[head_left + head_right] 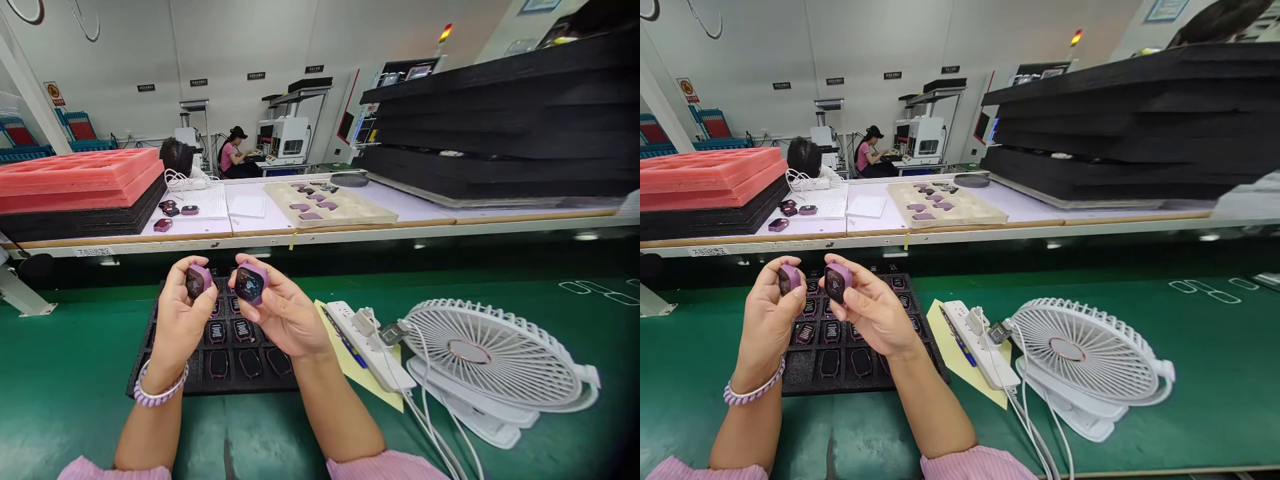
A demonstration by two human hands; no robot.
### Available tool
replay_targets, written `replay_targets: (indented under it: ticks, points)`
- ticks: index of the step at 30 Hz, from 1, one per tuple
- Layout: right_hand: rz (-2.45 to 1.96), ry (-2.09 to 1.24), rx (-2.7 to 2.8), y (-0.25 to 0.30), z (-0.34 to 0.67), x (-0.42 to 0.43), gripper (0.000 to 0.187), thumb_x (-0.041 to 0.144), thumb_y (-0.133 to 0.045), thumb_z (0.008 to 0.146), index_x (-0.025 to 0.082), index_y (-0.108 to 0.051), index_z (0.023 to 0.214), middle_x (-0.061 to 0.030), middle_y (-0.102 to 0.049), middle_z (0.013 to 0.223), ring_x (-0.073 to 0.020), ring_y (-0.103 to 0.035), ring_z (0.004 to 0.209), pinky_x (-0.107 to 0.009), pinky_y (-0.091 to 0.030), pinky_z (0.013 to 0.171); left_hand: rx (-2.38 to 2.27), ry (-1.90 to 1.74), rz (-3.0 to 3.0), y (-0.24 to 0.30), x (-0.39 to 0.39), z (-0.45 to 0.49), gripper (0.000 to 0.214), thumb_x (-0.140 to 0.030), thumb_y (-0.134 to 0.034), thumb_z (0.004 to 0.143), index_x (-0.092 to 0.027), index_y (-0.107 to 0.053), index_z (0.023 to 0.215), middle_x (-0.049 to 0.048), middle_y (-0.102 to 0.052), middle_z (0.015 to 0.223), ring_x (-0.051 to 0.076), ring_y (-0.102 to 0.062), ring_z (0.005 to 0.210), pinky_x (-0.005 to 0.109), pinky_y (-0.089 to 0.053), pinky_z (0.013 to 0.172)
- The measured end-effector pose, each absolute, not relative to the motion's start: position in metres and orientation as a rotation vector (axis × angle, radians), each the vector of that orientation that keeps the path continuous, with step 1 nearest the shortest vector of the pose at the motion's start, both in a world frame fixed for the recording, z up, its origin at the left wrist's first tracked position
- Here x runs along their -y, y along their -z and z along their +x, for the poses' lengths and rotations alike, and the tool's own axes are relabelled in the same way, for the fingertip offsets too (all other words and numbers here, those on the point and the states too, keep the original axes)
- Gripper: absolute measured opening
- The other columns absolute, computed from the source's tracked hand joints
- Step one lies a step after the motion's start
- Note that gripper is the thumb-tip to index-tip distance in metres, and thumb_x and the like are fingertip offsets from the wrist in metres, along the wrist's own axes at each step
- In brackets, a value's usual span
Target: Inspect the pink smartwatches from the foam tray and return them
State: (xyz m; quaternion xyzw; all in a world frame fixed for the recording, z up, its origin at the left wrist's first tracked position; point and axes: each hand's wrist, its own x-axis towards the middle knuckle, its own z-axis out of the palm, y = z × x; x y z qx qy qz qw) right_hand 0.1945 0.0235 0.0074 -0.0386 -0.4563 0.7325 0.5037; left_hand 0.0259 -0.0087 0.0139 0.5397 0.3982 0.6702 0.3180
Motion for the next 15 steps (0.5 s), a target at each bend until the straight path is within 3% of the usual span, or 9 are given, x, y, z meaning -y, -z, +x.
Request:
replay_targets:
  ticks: [15]
  points:
    - [-0.161,-1.781,1.11,-0.0065,0.1919,-0.0242,0.054,0.045,-0.095,0.081,0.024,-0.074,0.126,-0.0082,-0.069,0.107,-0.0131,-0.048,0.064,-0.029,-0.042,0.062,-1.026,-1.775,1.406,-0.0141,0.0052,0.0247,0.035,-0.027,-0.078,0.084,-0.021,-0.064,0.116,-0.0022,-0.056,0.083,0.008,-0.045,0.059,0.016,-0.04,0.051]
